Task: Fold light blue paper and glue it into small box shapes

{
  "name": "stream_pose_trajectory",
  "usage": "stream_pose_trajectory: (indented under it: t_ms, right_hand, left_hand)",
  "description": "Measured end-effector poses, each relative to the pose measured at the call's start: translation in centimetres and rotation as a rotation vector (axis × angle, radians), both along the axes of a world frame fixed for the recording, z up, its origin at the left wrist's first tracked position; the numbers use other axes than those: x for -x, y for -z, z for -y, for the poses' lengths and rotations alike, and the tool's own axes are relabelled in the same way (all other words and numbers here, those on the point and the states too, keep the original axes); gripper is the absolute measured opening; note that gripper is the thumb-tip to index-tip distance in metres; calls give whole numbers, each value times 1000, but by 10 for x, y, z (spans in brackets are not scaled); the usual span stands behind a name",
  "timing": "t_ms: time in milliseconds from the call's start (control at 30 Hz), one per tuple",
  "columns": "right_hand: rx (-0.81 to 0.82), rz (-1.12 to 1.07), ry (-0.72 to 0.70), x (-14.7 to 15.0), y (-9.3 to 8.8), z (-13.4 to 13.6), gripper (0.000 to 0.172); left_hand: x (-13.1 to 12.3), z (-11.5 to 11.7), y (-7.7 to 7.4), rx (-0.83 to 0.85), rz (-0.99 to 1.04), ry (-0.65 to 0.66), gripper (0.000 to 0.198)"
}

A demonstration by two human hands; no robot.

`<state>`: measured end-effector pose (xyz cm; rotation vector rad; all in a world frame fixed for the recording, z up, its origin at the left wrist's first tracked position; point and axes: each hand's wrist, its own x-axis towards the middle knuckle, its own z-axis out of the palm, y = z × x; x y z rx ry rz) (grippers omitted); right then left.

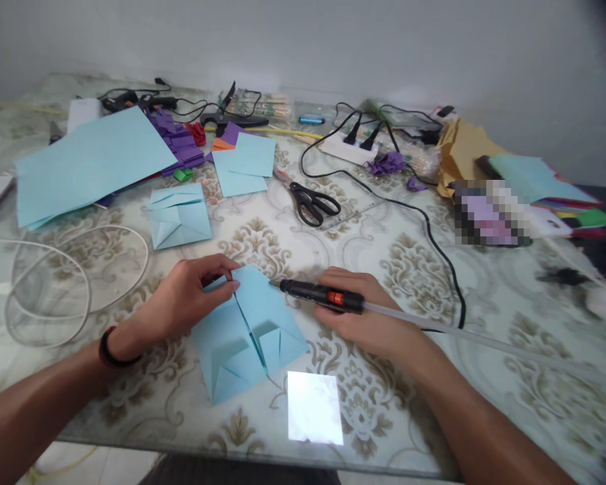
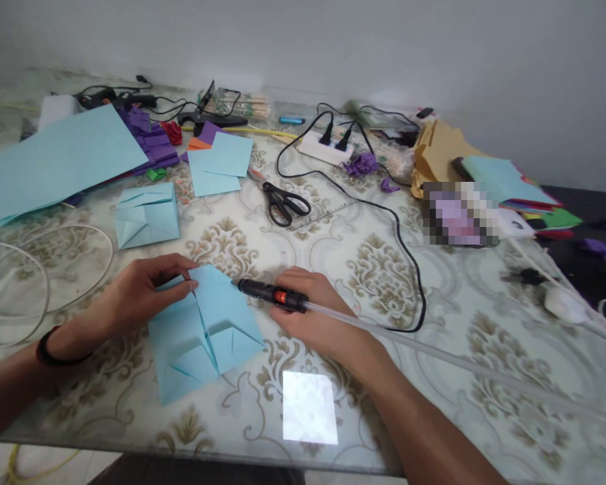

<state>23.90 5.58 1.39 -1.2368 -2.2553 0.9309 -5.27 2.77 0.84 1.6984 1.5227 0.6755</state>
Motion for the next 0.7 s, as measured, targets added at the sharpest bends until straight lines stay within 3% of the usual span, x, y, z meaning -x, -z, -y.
stream_pose_trajectory:
  t_ms: [533, 700]
  right_hand:
    - [-48, 19, -17, -1, 2, 0, 21]
    - [-48, 22, -52, -1, 0, 0, 20]
  left_hand:
    - [0, 0, -2, -15, -30, 26, 24]
    - [1, 1, -3, -50, -118, 119, 29]
